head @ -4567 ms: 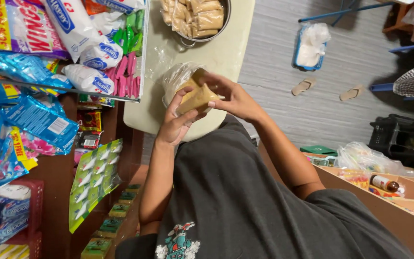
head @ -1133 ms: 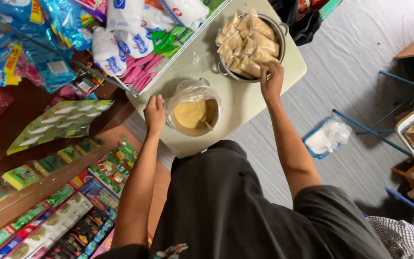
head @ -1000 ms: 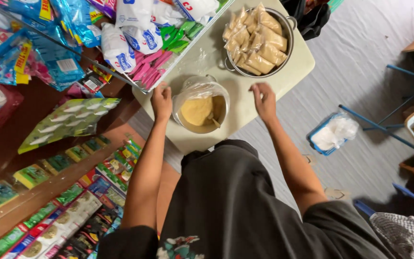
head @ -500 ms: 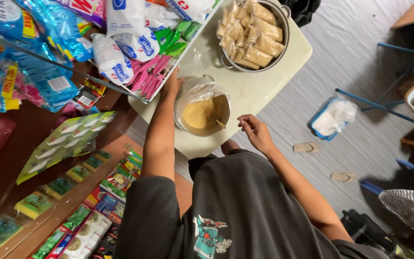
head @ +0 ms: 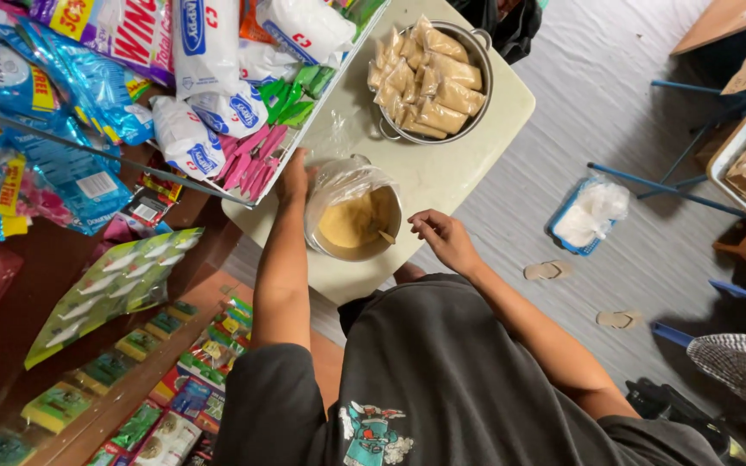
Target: The recorder scoops a light-colored powder or mixture from a bowl into small plastic bags.
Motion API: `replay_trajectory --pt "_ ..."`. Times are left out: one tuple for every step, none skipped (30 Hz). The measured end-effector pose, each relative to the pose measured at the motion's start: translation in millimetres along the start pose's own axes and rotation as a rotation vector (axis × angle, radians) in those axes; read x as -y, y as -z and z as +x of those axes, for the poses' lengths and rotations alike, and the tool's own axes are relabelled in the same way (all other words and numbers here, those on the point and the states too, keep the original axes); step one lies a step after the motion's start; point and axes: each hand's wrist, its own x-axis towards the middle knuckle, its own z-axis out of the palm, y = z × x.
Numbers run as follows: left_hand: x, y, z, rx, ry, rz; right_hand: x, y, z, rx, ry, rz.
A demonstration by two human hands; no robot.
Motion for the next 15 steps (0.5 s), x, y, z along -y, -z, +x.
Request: replay_trajectory --pt "6.9 -9.3 -1.4 0.006 -0.005 -0.006 2.1 -1.0 -0.9 -0.008 -0.005 -0.002" --pt "13.6 -18.8 -2.6 0.061 -0.003 -0.040 4.0 -1.9 -1.7 0.001 -0.007 -0.005" --pt "21.5 -26.7 -1.9 0.112 -0.001 -0.072 6.5 -3.3 -0.4 0.013 -0.005 -0.007" --pt "20.1 -26.5 0.5 0.115 -0.006 -0.075 5.5 -2.7 -1.6 0.007 -0.006 -0.008" --pt "19.3 -25.2 1.4 0.089 -0.042 -0.079 4.6 -2.4 -2.8 0.017 0.006 -0.013" --pt "18.4 -23.7 2.2 0.064 -0.079 -0.083 3.9 -2.0 -4.2 0.028 0.018 -0.018" --pt "12.7 -19.7 3.9 0.062 -0.080 -0.082 2.1 -0.1 -6.3 0.028 0.021 -0.018" --pt "6.8 -15.4 5.5 0.048 -0.080 -0.049 0.4 1.8 -8.7 0.025 0.027 -0.022" --pt "2.4 -9.6 6.1 0.033 -0.077 -0.013 -1.4 2.5 -10.8 0.025 0.033 -0.024" --pt "-9.7 3.6 5.4 0.031 -0.076 -0.009 -2.2 4.0 -12.0 0.028 0.036 -0.022" --pt "-22.2 16.9 3.6 -0.018 -0.098 -0.056 -2.8 6.0 -13.8 0.028 0.015 0.025" --pt "-34.8 30.2 1.5 -0.067 -0.121 -0.104 -3.5 7.9 -15.8 0.028 -0.006 0.072" --pt "-40.3 36.0 -1.4 -0.073 -0.119 -0.099 -6.0 8.0 -14.6 0.033 -0.002 0.072" --pt "-45.6 42.0 -4.6 -0.059 -0.066 -0.255 -8.4 7.7 -13.7 0.027 -0.025 0.089" --pt "-51.1 47.8 -10.3 -0.048 -0.008 -0.411 -10.9 8.2 -13.3 0.025 -0.049 0.103"
